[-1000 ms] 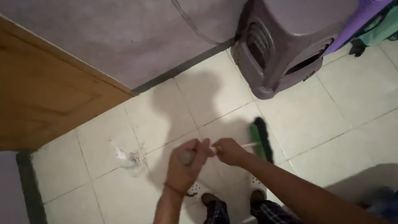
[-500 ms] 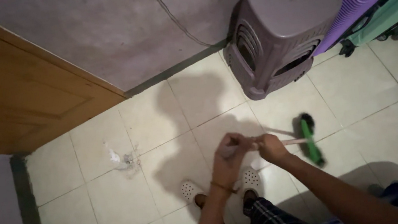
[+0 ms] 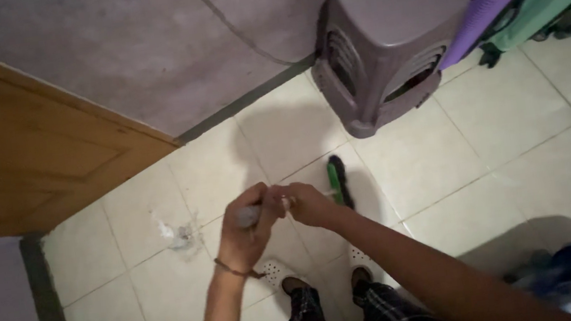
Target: Attempting to fix or reassemble a broom by inserting the handle into the brush head.
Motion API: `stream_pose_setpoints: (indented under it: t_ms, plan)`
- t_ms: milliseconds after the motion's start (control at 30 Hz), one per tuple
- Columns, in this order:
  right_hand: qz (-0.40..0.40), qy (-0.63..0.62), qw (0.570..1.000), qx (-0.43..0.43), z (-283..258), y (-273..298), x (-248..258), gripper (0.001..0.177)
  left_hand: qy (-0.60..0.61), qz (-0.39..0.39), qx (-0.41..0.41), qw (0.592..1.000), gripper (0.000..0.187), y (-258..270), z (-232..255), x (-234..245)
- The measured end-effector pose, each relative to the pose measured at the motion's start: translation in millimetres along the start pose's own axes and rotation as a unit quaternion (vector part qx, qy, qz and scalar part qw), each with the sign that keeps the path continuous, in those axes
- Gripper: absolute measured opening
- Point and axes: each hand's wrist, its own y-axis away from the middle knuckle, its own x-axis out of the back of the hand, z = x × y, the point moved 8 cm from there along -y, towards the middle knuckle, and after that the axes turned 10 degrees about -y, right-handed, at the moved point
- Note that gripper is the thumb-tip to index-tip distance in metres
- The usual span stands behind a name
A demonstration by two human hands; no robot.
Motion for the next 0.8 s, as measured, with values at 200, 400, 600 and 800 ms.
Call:
stream_pose_setpoints:
  t_ms: [200,400,600,800]
  plan:
    - [0.055,0.147,0.988,-0.006,24,45,55,0.023,-0.016,-0.111,0.002,0.994,0.022,-10,44,-46]
    - [0.075,0.218,0.965,-0.127,137,123,137,0.018,0.061,-0.168,0.037,0.983,0.008,-9,-15,-165]
    - [0.053,0.013,0.996,0.065,188,105,102,0.027,0.048,-0.114,-0.012,0.992,0.013,-3,-44,-162]
    - [0.069,0.161,0.985,0.003,119,10,69,0.022,-0.017,-0.093,0.080,0.992,0.033,-43,3,-66]
